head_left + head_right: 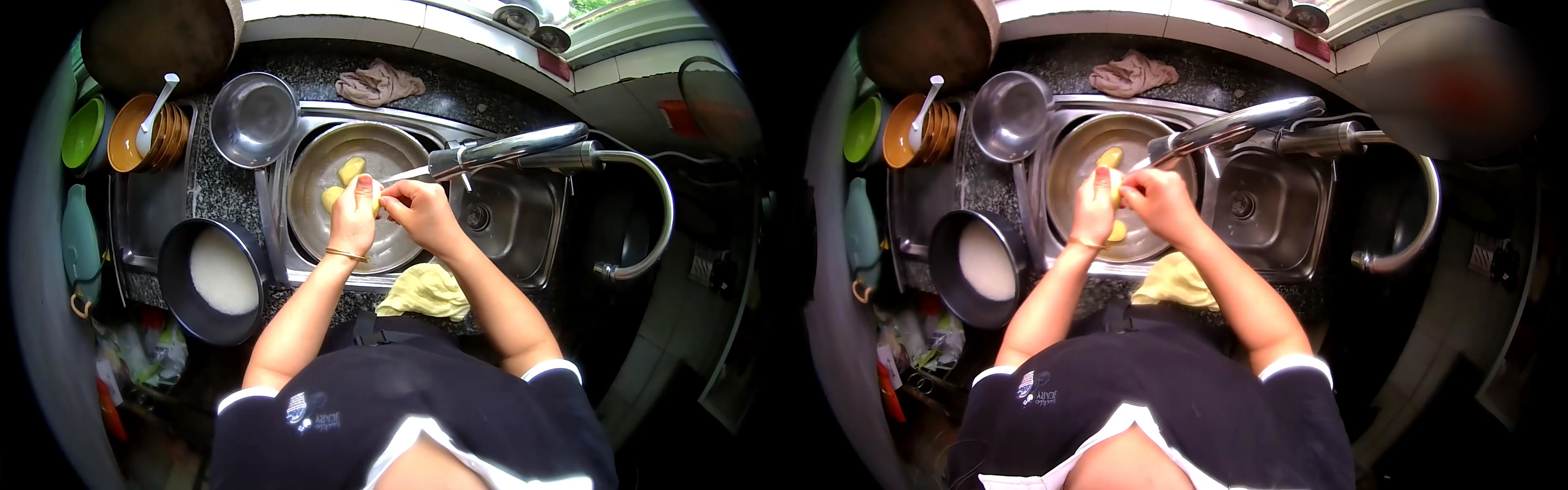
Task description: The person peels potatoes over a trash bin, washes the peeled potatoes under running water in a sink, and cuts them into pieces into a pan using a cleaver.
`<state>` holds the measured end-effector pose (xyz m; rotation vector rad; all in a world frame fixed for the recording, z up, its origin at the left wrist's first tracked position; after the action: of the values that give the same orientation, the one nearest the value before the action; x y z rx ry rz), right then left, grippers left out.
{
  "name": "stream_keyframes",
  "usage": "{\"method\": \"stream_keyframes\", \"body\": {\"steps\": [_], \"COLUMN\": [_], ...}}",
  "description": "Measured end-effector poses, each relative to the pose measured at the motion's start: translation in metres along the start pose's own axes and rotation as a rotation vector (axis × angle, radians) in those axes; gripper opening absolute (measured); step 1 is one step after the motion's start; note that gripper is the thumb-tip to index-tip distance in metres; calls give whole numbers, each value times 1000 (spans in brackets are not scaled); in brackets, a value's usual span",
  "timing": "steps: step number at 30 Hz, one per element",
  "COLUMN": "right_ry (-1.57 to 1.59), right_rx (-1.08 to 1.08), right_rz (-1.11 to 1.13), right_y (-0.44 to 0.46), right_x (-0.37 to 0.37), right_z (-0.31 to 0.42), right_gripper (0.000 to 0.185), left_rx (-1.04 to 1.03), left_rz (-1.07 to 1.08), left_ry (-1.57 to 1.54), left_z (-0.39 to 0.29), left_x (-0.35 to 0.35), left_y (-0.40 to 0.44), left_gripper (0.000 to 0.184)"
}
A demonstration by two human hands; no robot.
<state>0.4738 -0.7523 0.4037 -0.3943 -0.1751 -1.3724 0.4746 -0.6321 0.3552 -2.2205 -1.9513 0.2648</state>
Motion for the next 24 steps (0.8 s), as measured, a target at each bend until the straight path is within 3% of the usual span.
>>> {"method": "stream_keyframes", "body": {"steps": [5,7,8,11,12,15,16,19,20,22,24], "right_ry": [-238,84,80,595,592,438,439,202,203,159,112], "right_rx": [105,-7,2,-219,-212,-191,-200,-42,-44,-97,-90], "right_rz": [-34,-63,-59,-156,-154,-34,-37,-8,-9,54,84], "right_y": [-2,-3,-3,-7,-9,-14,-17,-16,-17,-18,-16], "right_x": [-4,-1,-1,0,1,1,-1,-1,-1,-3,-2], "right_z": [4,-6,-8,-21,-20,-17,-17,4,6,4,6], "right_gripper": [9,5,5,7,7,11,11,14,14,15,15], "left_rx": [8,390,381,390,382,330,340,149,151,-81,-91], "left_rz": [26,138,134,297,298,338,340,250,251,180,164], "left_ry": [72,-222,-224,-928,-928,-670,-671,-239,-239,32,78], "left_z": [-9,3,-3,-8,-5,-15,-19,-28,-24,-29,-29], "left_x": [2,-3,-2,-12,-7,0,1,11,11,16,16], "left_y": [-7,-11,-11,-16,-17,-26,-31,-31,-31,-30,-32], "left_gripper": [49,42,42,39,39,61,61,56,56,56,55]}}
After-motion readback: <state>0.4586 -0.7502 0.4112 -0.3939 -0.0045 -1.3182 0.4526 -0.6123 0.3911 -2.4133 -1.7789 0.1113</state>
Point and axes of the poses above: each hand's wrist, its own y-axis towards the middle knuckle, its own x-axis out of the back of the hand, z = x × y, the point moved 6 cm from there along y, towards the middle knuckle, and after that the axes turned 2 degrees about z, right-handed, at the moved point
